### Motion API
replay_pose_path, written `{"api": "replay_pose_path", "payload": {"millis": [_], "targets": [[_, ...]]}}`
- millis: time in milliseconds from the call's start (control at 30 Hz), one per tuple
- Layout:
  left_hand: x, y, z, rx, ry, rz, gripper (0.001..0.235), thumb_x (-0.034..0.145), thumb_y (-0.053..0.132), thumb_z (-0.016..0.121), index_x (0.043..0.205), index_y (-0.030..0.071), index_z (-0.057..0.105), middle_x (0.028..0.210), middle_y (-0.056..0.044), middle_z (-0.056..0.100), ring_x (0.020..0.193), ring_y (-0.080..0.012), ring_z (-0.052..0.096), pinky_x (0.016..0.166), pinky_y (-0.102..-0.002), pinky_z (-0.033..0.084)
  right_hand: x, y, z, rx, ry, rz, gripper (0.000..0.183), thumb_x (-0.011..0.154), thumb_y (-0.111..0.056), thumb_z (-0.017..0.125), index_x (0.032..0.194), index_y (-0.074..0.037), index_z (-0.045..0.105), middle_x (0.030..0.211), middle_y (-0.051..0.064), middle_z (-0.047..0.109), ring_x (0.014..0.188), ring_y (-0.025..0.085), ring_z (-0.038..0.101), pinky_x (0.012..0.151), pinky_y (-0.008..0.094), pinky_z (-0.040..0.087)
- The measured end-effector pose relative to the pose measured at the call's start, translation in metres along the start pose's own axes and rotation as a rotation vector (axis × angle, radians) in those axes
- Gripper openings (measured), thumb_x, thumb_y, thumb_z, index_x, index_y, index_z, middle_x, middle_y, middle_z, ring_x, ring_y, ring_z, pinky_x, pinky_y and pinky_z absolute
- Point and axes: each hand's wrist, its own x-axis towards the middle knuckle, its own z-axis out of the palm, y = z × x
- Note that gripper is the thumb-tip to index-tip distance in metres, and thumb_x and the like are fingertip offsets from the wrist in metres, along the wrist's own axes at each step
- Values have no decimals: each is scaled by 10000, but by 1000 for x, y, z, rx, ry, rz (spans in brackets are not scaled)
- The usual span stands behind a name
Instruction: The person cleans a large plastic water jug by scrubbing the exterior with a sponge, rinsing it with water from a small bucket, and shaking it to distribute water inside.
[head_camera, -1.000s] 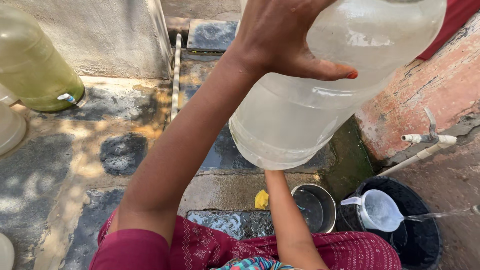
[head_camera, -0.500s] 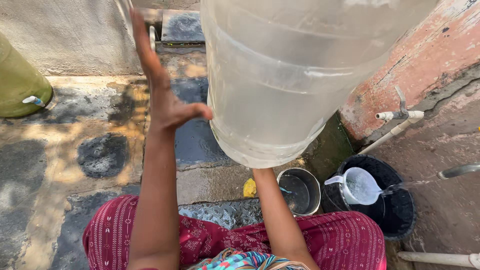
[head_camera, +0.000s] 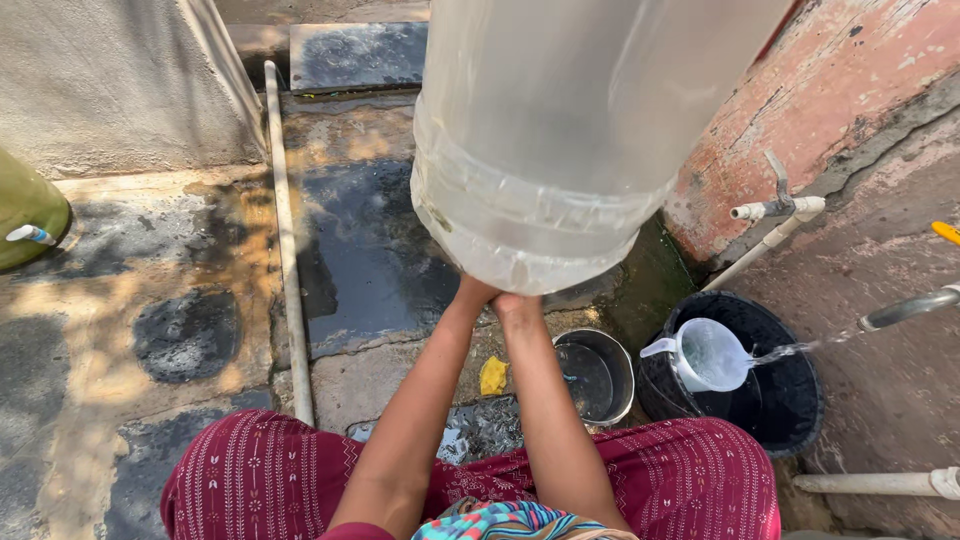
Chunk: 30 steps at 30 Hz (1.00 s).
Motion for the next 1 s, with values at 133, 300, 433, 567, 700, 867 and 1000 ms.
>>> {"api": "replay_pose_path", "payload": {"millis": [133,300,433,567,700,867,1000], "targets": [[18,1,32,-50,30,-44,1314,482,588,895,1537,77,302,1563,-193,248,1442,-358,148,1137,-552,57,12,-28,-11,10,33,-27,396,1033,-231,463,1321,21,563,1295,207,644,1134,339,667,1033,502,539],[12,-18,69,37,-122,-102,1236,498,548,892,1496,68,343,1506,-188,305,1384,-349,215,1101,-535,119,15,-46,-47,19,35,-68,391,1033,-226,461,1316,24,563,1295,208,643,1135,338,665,1036,496,537],[-23,-18,104,34,-287,-77,1174,512,515,890,1464,60,376,1460,-183,350,1337,-342,270,1073,-522,169,-6,-73,-93,18,35,-127,388,1034,-222,460,1313,27,563,1296,209,642,1136,338,663,1039,492,535],[-73,3,151,-41,-446,-15,1112,525,483,888,1432,53,409,1415,-179,396,1291,-335,324,1044,-508,219,-48,-112,-144,15,62,-197,385,1034,-218,458,1309,30,563,1296,210,641,1136,337,661,1041,488,533],[-125,24,186,-72,-532,-8,1050,538,450,886,1400,46,442,1369,-175,441,1245,-327,378,1016,-495,269,-99,-138,-185,26,114,-255,382,1035,-214,457,1306,33,563,1296,211,640,1137,337,659,1044,484,531],[-118,35,195,-65,-486,6,973,554,409,883,1360,37,484,1312,-170,498,1187,-318,446,980,-478,331,-94,-146,-179,60,119,-285,378,1035,-208,455,1302,36,563,1297,212,638,1138,336,656,1047,479,528],[-91,61,201,-101,-373,31,911,568,377,880,1328,29,517,1267,-166,544,1140,-311,500,952,-464,381,-87,-173,-157,71,123,-305,374,1035,-204,454,1298,39,563,1297,213,637,1139,336,654,1050,475,526]]}}
